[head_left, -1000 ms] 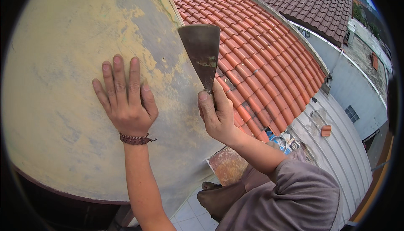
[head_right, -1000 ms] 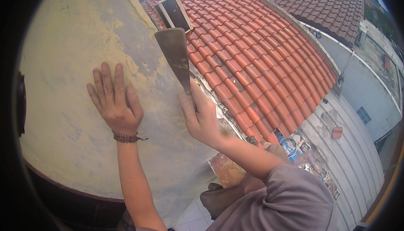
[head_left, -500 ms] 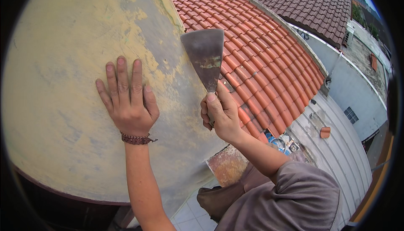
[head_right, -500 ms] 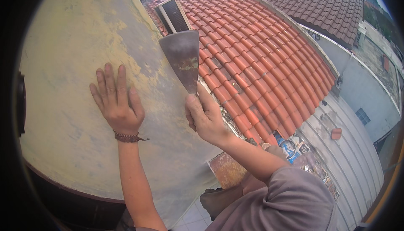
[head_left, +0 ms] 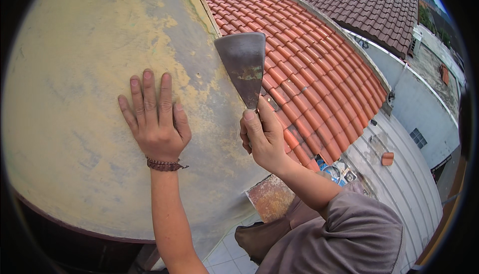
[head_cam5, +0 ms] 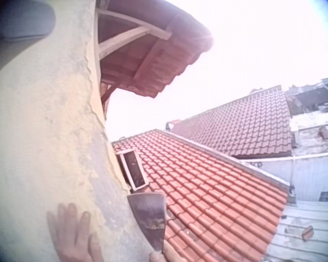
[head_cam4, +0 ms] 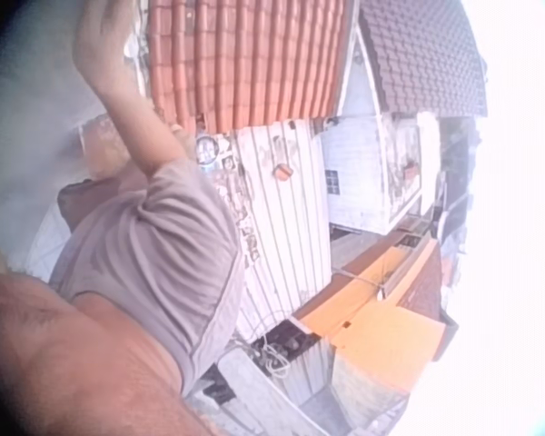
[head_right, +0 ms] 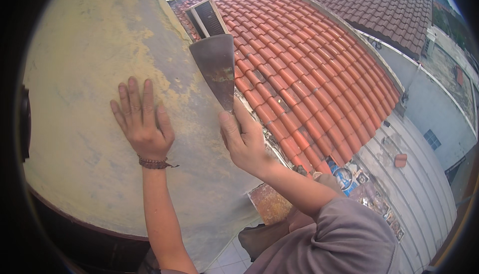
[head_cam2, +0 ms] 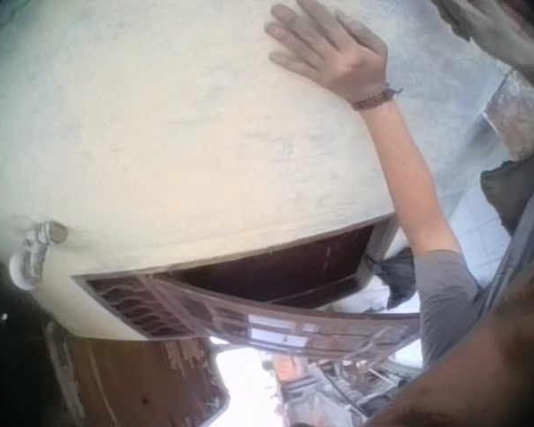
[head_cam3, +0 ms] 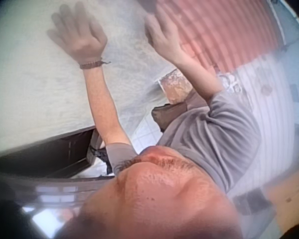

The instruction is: The person scrapes a yellowish wall surface with a metal scraper, removing loose material along the edge near a tiled roof. The person repeatedly scrapes the same area and occasionally wipes the scraper on a nearby surface.

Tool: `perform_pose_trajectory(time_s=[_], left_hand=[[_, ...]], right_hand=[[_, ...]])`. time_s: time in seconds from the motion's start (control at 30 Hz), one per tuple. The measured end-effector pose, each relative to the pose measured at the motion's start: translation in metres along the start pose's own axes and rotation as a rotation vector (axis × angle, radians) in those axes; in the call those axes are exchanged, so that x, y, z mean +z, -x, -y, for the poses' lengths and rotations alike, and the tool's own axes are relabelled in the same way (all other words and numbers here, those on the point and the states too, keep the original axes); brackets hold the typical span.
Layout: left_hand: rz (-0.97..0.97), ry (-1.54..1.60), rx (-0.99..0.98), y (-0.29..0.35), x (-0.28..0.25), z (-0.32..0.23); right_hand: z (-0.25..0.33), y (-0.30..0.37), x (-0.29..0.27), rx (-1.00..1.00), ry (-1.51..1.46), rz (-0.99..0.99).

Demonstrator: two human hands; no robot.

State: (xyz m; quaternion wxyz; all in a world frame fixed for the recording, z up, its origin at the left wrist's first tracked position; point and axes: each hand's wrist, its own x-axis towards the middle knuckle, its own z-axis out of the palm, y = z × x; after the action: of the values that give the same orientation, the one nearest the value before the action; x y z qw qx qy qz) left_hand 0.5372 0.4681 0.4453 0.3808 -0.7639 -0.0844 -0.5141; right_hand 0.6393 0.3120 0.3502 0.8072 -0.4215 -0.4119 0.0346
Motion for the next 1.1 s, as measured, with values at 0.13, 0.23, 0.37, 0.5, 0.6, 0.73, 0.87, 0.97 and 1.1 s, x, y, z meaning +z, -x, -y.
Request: perform_pose_trajectory(time_s=[0.13,0.23,0.37,0.5,0.6,0.73,0.87,0.97,1.1], left_hand=[[-0.031,0.011,0.0,0.001,0.003,0.001],[-0.023,0.012,0.001,0.001,0.002,0.001],[-0.031,0.013,0.004,0.001,0.003,0.001],[-0.034,0.015,0.008,0.002,0.003,0.001],[-0.043,0.025,0.007,0.001,0.003,0.001],[-0.038,0.035,0.014,0.002,0.003,0.002],[-0.041,0.063,0.029,0.001,0.002,0.002],[-0.039,0.059,0.032,0.001,0.002,0.002],[-0.041,0.067,0.034,0.001,0.002,0.002]], right_hand=[[0.016,-0.012,-0.003,0.064,-0.118,0.061],[0.016,-0.016,-0.006,0.208,-0.261,0.09],[0.023,-0.012,-0.01,0.322,-0.343,0.089],[0.027,-0.013,-0.011,0.367,-0.404,0.103],[0.026,-0.017,-0.01,0.328,-0.383,0.112],[0.034,-0.032,-0.01,0.318,-0.366,0.132],[0.04,-0.026,-0.012,0.334,-0.326,0.136],[0.042,-0.03,-0.011,0.312,-0.304,0.132],[0.043,-0.029,-0.011,0.351,-0.315,0.124]])
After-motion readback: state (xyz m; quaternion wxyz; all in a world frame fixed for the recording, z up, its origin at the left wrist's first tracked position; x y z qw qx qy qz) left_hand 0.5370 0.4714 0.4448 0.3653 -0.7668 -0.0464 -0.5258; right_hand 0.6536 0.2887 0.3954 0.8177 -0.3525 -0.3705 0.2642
